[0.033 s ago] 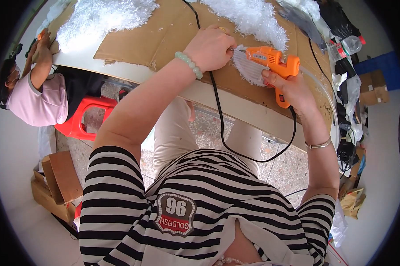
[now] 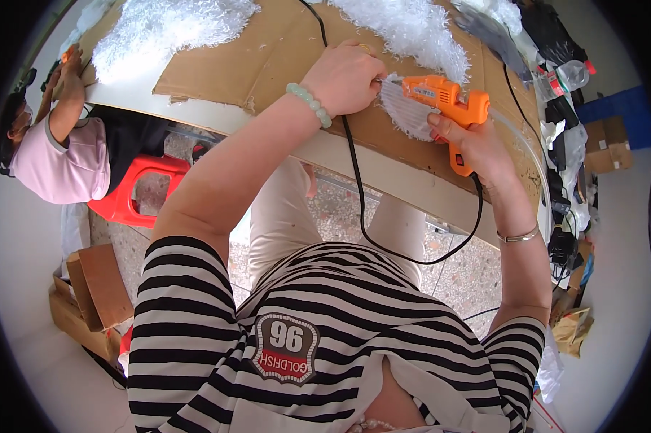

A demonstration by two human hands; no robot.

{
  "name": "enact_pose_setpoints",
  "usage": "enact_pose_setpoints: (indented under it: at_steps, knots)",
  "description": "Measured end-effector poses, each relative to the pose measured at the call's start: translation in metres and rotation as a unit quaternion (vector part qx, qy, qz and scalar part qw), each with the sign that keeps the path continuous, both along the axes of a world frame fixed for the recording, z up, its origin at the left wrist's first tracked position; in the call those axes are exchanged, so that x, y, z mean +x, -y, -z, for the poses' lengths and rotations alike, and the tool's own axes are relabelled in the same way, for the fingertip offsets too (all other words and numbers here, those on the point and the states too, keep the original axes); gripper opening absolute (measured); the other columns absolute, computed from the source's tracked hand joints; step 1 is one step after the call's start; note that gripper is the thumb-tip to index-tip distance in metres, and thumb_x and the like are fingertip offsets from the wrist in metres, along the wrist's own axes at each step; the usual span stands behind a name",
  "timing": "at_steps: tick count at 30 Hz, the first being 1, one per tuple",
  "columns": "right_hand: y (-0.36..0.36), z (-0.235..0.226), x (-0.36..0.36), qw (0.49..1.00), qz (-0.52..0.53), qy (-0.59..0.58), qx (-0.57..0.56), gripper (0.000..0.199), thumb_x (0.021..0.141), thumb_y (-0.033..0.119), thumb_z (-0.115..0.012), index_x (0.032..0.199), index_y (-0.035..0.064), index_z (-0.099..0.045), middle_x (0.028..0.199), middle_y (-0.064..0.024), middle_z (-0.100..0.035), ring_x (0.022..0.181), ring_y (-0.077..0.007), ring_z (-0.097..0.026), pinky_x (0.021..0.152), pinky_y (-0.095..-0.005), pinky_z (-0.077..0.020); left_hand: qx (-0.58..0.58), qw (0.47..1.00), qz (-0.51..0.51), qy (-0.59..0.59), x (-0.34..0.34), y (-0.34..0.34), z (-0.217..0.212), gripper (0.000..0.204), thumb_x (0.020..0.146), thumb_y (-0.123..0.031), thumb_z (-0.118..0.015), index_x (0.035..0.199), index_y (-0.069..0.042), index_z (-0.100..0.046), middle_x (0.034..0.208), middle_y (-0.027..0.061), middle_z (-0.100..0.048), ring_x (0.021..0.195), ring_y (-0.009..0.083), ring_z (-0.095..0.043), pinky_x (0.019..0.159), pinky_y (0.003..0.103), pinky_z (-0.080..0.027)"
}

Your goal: Using a hot glue gun to attach white fiberfill to a flat cardboard base.

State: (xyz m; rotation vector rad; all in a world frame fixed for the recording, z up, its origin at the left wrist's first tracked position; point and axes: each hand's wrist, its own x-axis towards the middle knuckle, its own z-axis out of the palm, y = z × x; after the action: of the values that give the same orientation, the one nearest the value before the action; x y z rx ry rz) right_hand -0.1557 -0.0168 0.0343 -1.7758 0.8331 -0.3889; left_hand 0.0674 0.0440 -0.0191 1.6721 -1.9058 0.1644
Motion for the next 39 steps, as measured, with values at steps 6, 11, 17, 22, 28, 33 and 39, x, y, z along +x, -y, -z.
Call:
enact_pose_setpoints:
  at_steps: [6,11,17,22,28,33,39]
  knots:
    - [0.005,0.004,0.0,0.999,0.007,-0.034,-0.006,0.02,0.083,0.017,-0.066,0.095,0.0028,-0.06,0.078,-0.0004,-0.059,0.069,-0.0092,-0.054,0.064,-0.024,-0.0435,0.009,1.0,-0.002,0.0,0.0,0.001,-0.002,0.013,0.073,-0.009,-0.059,0.084,-0.008,-0.067,0.083,0.0085,-0.063,0.087,0.0296,-0.057,0.081,0.039,-0.045]
    - [0.004,0.002,-0.001,0.999,0.0,-0.052,0.01,0.019,0.082,0.017,-0.067,0.093,0.0038,-0.059,0.076,0.0001,-0.058,0.066,-0.0085,-0.052,0.061,-0.0231,-0.0424,0.012,1.0,-0.002,0.004,0.002,0.003,0.0,0.015,0.074,-0.01,-0.056,0.082,-0.011,-0.069,0.088,0.0064,-0.064,0.091,0.0274,-0.058,0.077,0.039,-0.048]
    - [0.004,0.003,-0.003,0.998,0.0,-0.064,0.002,0.018,0.082,0.018,-0.067,0.091,0.0051,-0.058,0.074,0.0011,-0.056,0.064,-0.0083,-0.051,0.059,-0.0224,-0.0406,0.008,1.0,-0.007,0.008,0.002,0.005,0.0,0.016,0.075,-0.011,-0.054,0.081,-0.011,-0.069,0.088,0.0068,-0.065,0.09,0.0272,-0.058,0.078,0.039,-0.048]
    - [-0.001,-0.004,-0.003,0.997,-0.01,-0.082,-0.006,0.017,0.082,0.017,-0.066,0.092,0.0054,-0.057,0.073,0.0015,-0.055,0.063,-0.0085,-0.05,0.058,-0.0222,-0.0395,0.036,0.999,-0.009,-0.03,0.005,0.014,-0.001,0.018,0.077,-0.016,-0.052,0.081,-0.012,-0.069,0.084,0.0074,-0.066,0.087,0.028,-0.06,0.076,0.039,-0.048]
    - [-0.003,-0.004,-0.004,0.996,-0.011,-0.087,-0.002,0.017,0.083,0.016,-0.065,0.092,0.0055,-0.057,0.075,0.0015,-0.055,0.063,-0.0083,-0.049,0.058,-0.0221,-0.0393,0.088,0.994,0.012,-0.057,0.008,0.027,-0.001,0.018,0.076,-0.017,-0.053,0.082,-0.013,-0.069,0.084,0.008,-0.066,0.086,0.0277,-0.061,0.074,0.039,-0.049]
    - [-0.006,-0.005,-0.005,0.996,-0.003,-0.09,0.002,0.017,0.083,0.016,-0.065,0.092,0.0055,-0.057,0.074,0.0019,-0.054,0.063,-0.0079,-0.048,0.058,-0.022,-0.0392,0.07,0.996,0.005,-0.063,0.003,0.028,-0.001,0.014,0.075,-0.015,-0.054,0.079,-0.009,-0.066,0.08,0.0096,-0.065,0.081,0.0287,-0.06,0.071,0.039,-0.048]
    - [-0.006,-0.002,-0.007,0.997,0.007,-0.078,0.001,0.016,0.082,0.018,-0.065,0.089,0.0055,-0.057,0.073,0.0023,-0.054,0.062,-0.0074,-0.048,0.058,-0.0217,-0.0392,0.05,0.996,0.0,-0.073,0.003,0.026,-0.001,0.012,0.076,-0.014,-0.056,0.077,-0.005,-0.064,0.074,0.0113,-0.063,0.075,0.0297,-0.058,0.068,0.039,-0.046]
